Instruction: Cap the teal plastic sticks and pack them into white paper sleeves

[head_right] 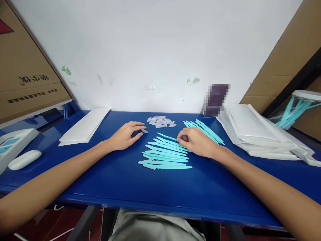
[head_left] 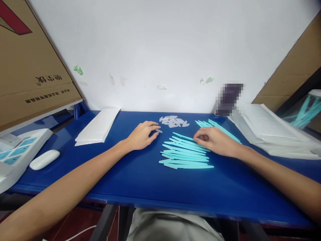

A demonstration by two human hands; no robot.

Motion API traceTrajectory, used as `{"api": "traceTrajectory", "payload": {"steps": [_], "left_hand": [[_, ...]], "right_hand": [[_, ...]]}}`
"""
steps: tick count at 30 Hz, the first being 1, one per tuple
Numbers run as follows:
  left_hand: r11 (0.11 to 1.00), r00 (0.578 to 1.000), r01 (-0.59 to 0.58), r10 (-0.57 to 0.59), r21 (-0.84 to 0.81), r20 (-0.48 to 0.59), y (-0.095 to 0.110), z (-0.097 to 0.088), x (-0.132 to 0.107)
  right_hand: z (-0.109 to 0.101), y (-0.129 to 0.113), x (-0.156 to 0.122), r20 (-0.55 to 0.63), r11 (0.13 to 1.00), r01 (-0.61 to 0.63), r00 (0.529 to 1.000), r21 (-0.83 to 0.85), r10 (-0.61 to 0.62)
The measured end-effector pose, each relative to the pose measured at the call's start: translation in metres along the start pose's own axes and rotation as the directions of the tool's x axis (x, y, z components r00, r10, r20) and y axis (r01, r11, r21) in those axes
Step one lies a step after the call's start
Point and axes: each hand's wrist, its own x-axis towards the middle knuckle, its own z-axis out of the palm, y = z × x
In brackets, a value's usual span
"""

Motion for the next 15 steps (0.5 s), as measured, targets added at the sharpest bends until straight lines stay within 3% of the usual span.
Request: {"api": "traceTrajectory", "payload": {"steps": [7,15], "left_hand": [[0.997,0.998,-0.070,0.070,-0.029,-0.004,0.0101,-0.0014,-0.0025],[0.997,0.997,-0.076,0.077,-0.010,0.025,0.0093,0.0000,-0.0028]], "right_hand": [[0.0037,0.0049,-0.0009,0.002,0.998,0.047,0.999,-0.029,-0.047],[0.0066,0.0023,-0.0028,0.004,0.998,0.021,1.000,-0.056,-0.021]]}}
